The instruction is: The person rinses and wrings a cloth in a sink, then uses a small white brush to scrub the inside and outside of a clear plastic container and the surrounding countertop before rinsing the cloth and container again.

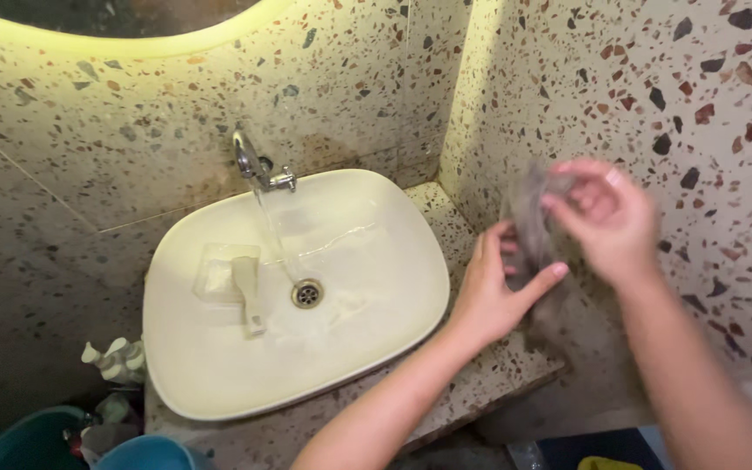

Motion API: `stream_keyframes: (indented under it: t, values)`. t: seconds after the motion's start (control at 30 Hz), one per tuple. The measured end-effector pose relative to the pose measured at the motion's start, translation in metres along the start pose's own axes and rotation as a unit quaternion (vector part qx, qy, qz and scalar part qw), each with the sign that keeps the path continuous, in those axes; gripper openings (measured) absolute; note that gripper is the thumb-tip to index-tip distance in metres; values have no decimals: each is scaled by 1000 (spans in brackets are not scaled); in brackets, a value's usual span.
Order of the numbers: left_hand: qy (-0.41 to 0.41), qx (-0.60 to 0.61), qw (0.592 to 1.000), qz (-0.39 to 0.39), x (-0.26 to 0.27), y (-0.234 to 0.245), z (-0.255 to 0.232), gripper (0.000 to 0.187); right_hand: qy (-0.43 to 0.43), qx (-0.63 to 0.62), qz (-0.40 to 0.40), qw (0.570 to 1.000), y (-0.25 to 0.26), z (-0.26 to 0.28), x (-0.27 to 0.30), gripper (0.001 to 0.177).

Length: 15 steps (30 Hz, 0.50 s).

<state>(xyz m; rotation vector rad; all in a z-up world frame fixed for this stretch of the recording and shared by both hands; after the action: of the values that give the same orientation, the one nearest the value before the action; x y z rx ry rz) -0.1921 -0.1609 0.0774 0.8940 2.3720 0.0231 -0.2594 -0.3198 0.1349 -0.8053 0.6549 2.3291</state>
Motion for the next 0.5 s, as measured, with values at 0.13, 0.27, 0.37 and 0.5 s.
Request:
stream_keyframes:
  t: [0.13, 0.27, 0.37, 0.5]
  values:
    - [164, 44, 985, 6, 5, -36, 39, 45, -100, -6, -17, 995, 9, -36, 40, 34]
    - [108, 20, 992, -59, -3, -36, 46, 22, -105, 12, -93, 990, 22, -62, 52, 31]
    - [64, 4, 993, -94, -17, -27, 34, 19, -97, -9, -108, 989, 25, -45, 43, 30]
    - [120, 61, 987, -84, -37, -25, 26, 20, 14, -79, -211, 974, 32, -31, 31, 37]
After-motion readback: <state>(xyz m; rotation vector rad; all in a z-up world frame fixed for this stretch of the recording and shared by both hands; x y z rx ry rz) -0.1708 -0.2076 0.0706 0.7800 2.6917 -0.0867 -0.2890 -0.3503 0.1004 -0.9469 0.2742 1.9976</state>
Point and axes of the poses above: each hand's wrist, its own x-axis away from the middle knuckle, its own y-axis out of the back of the hand, z = x × y, the point moved 4 cm from there along -x, towards the middle knuckle, and after that the axes turned 1 degree about y, right-handed, at the moved point
